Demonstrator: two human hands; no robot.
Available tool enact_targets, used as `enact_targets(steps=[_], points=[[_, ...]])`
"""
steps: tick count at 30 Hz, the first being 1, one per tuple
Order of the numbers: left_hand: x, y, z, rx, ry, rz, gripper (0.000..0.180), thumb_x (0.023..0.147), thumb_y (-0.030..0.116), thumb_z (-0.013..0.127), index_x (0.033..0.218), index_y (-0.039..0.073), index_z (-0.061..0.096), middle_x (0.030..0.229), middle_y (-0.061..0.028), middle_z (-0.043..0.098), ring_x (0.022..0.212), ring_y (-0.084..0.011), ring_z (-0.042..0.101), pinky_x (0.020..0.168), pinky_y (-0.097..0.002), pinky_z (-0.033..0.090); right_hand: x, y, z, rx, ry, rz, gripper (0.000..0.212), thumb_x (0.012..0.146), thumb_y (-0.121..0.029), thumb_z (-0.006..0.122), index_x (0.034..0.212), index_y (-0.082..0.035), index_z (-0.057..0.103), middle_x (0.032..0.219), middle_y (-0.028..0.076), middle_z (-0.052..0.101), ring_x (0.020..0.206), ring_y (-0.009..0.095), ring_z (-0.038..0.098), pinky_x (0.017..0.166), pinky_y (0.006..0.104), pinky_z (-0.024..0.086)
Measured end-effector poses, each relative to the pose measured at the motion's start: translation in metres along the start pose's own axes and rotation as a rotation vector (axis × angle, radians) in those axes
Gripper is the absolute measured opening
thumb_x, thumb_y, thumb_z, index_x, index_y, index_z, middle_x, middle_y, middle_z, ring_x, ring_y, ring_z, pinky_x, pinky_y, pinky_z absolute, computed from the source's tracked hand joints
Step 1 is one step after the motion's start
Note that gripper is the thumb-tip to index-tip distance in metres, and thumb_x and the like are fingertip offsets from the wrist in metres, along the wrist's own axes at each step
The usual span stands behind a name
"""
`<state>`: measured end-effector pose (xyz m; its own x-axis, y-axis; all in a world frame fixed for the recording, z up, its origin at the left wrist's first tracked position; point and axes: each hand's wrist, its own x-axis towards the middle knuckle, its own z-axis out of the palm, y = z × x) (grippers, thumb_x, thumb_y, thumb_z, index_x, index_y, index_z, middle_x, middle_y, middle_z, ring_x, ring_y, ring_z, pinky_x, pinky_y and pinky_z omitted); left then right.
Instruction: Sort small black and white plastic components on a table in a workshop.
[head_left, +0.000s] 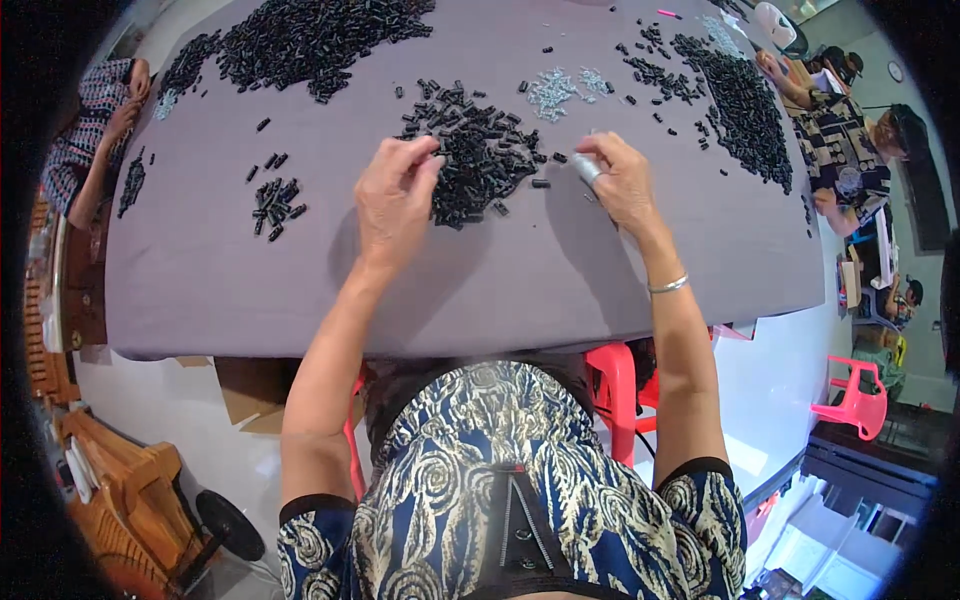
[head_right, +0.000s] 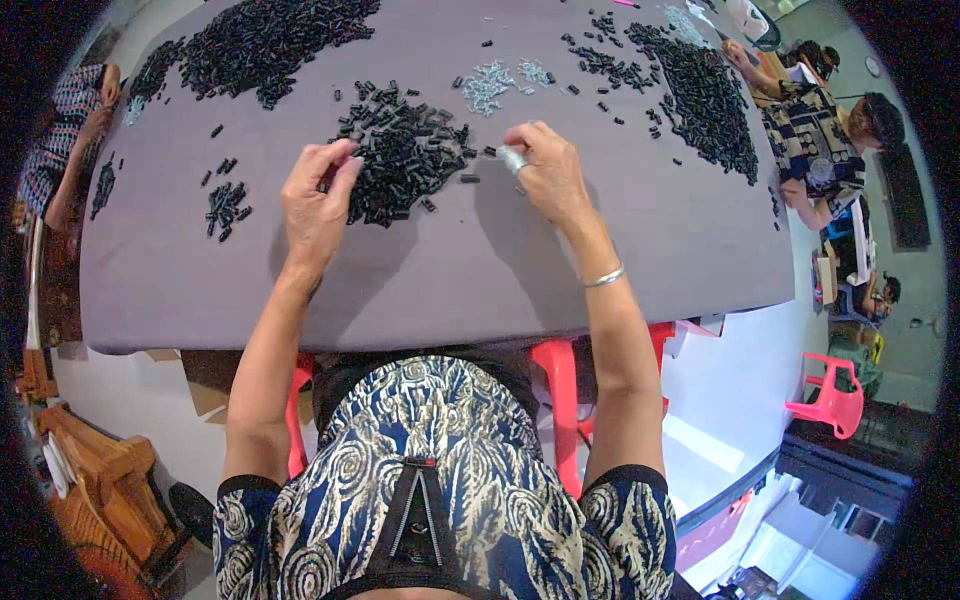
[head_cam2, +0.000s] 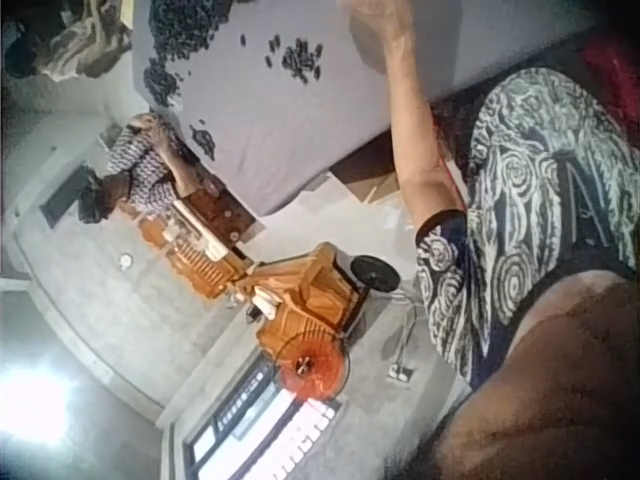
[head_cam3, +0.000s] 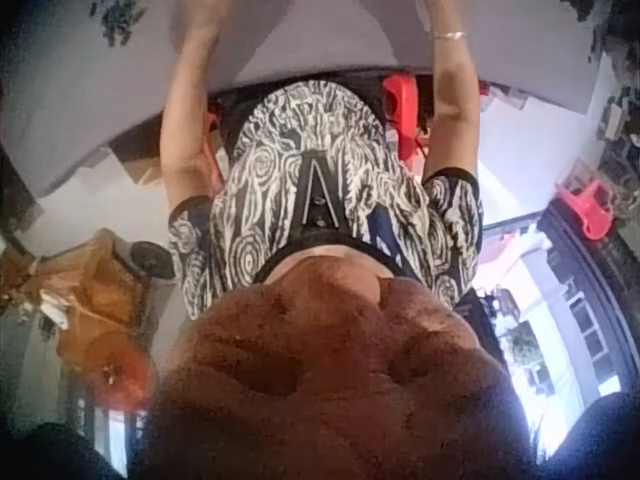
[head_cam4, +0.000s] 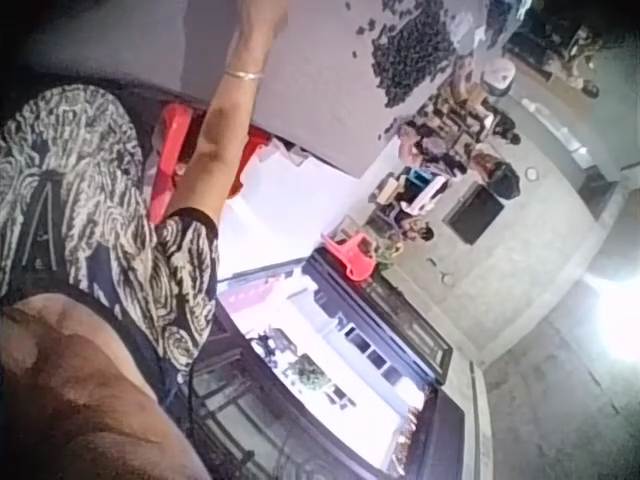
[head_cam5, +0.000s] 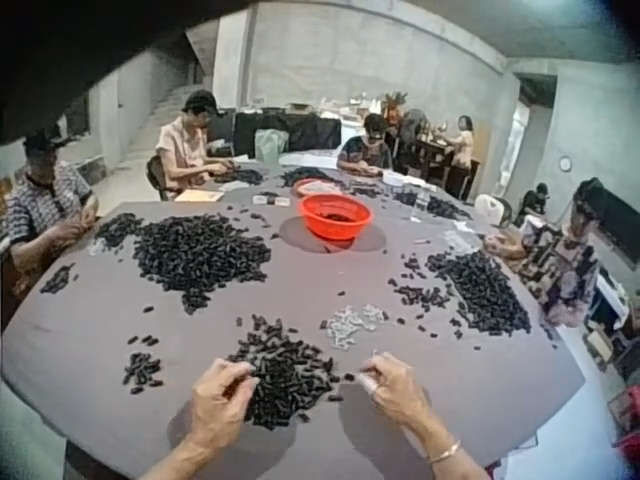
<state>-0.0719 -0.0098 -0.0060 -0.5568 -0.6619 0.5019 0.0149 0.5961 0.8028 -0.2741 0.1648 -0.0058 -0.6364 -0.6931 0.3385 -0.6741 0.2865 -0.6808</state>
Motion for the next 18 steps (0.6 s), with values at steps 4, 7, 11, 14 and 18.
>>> enact_targets(steps=[4,7,11,14,18], points=[[-0.001,0.013,0.018,-0.128,-0.085,0.045,0.014,0.08,0.001,0.065,0.094,0.002,0.066,0.078,-0.0034,0.058,0.062,-0.0094,0.052,0.056,-0.023,0.043,0.002,0.015,0.009,-0.1,-0.054,-0.165,0.013,0.075,0.0,0.066,0.088,-0.002,0.062,0.079,0.007,0.057,0.065,0.015,0.054,0.061,0.0281,0.045],[-0.006,0.016,0.028,-0.138,-0.095,0.024,0.014,0.08,0.0,0.066,0.094,0.002,0.067,0.079,-0.0034,0.058,0.063,-0.0089,0.053,0.057,-0.0225,0.043,0.006,0.016,0.012,-0.201,-0.098,-0.172,0.013,0.073,-0.001,0.065,0.085,-0.003,0.062,0.078,0.008,0.058,0.069,0.021,0.058,0.062,0.0312,0.047],[-0.013,0.009,0.037,-0.154,-0.077,0.071,0.018,0.078,-0.002,0.067,0.096,0.002,0.065,0.081,-0.0044,0.059,0.065,-0.0102,0.054,0.057,-0.0231,0.045,0.006,0.015,0.013,-0.098,-0.089,-0.174,0.013,0.073,-0.002,0.067,0.085,-0.004,0.062,0.073,0.006,0.06,0.068,0.019,0.06,0.06,0.0316,0.047],[-0.017,0.008,0.038,-0.185,-0.069,0.084,0.023,0.076,-0.006,0.068,0.097,0.002,0.066,0.081,-0.0047,0.059,0.065,-0.0103,0.055,0.056,-0.0228,0.045,-0.004,0.0,0.009,0.178,-0.124,0.005,0.012,0.076,-0.003,0.068,0.087,-0.004,0.064,0.068,0.0,0.06,0.06,0.009,0.056,0.05,0.026,0.043],[-0.018,0.009,0.036,-0.253,-0.112,0.171,0.03,0.073,-0.002,0.072,0.101,0.004,0.064,0.079,-0.0038,0.057,0.062,-0.009,0.054,0.055,-0.022,0.046,-0.013,-0.018,0.007,0.553,-0.258,0.21,0.009,0.079,-0.003,0.067,0.088,-0.004,0.065,0.069,-0.003,0.059,0.057,0.003,0.051,0.045,0.0196,0.039]])
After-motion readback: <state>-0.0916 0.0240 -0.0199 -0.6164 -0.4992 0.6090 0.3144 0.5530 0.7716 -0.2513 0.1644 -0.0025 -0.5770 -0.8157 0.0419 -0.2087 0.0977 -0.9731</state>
